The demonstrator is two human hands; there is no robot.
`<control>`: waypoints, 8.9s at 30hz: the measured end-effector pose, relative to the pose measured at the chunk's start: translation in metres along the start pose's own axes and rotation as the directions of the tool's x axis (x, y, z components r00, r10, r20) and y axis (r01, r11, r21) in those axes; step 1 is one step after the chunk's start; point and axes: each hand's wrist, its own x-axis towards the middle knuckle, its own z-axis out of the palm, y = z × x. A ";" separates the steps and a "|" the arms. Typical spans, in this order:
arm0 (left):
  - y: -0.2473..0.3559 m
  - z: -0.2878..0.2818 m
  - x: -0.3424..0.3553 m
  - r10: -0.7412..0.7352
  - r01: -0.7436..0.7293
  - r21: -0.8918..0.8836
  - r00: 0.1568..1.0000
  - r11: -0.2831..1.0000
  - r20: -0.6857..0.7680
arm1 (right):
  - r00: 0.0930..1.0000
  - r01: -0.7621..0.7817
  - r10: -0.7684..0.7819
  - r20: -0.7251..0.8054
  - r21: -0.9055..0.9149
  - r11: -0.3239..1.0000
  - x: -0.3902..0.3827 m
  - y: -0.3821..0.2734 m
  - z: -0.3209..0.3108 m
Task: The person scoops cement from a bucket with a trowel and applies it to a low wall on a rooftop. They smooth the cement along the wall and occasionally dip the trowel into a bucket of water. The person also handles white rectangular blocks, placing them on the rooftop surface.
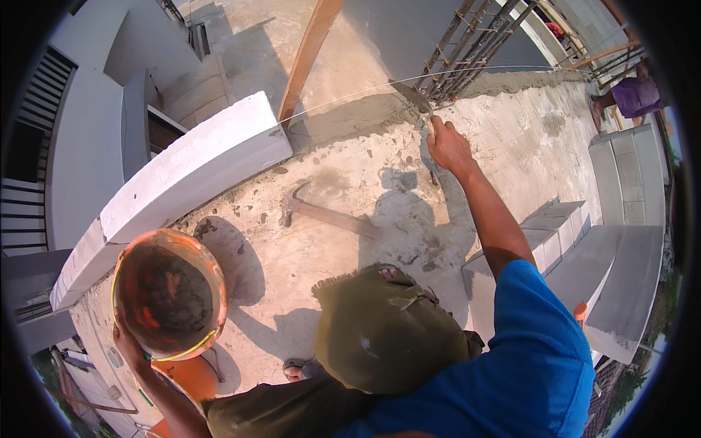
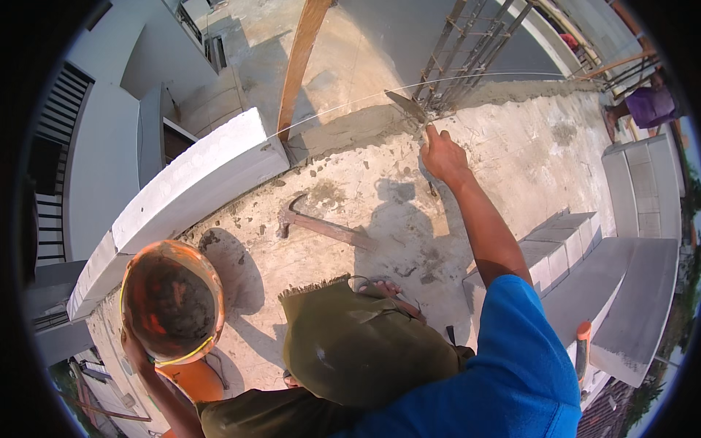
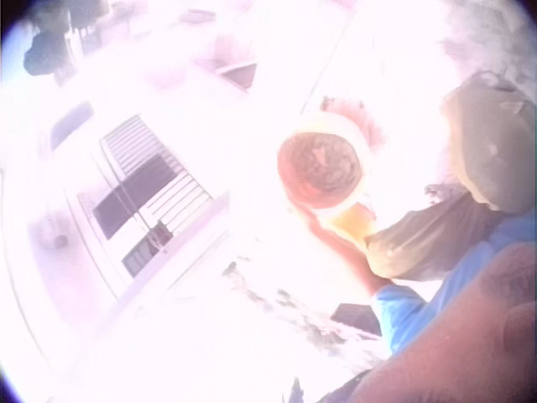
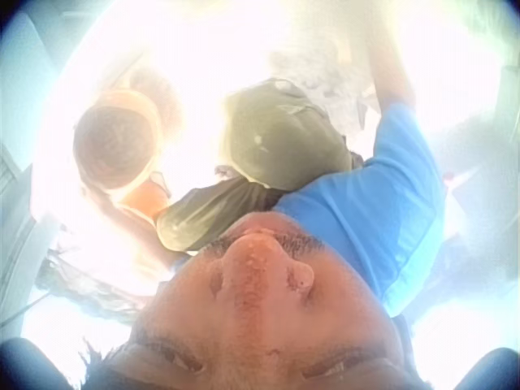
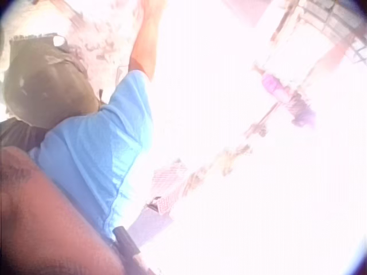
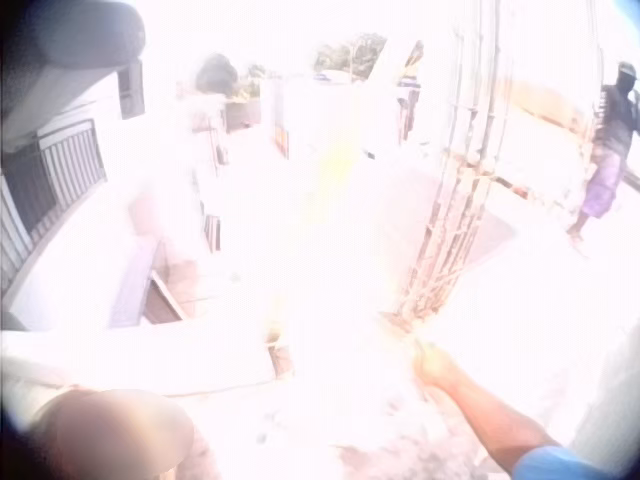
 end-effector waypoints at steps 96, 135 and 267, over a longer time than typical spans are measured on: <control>-0.206 -0.170 -0.252 -0.339 0.042 -0.408 0.635 0.912 -0.694 | -0.562 0.183 -0.413 0.716 0.595 0.783 -0.435 -0.597 -0.026; -0.084 -0.169 -0.261 0.268 0.268 0.826 0.857 0.495 -0.440 | 0.631 0.751 -0.691 0.354 -0.052 0.659 0.127 -0.090 -0.017; 0.101 0.017 -0.367 0.531 -0.910 0.317 0.414 0.268 0.739 | -0.061 0.932 -0.062 0.996 0.034 -0.362 -0.566 -0.791 -0.068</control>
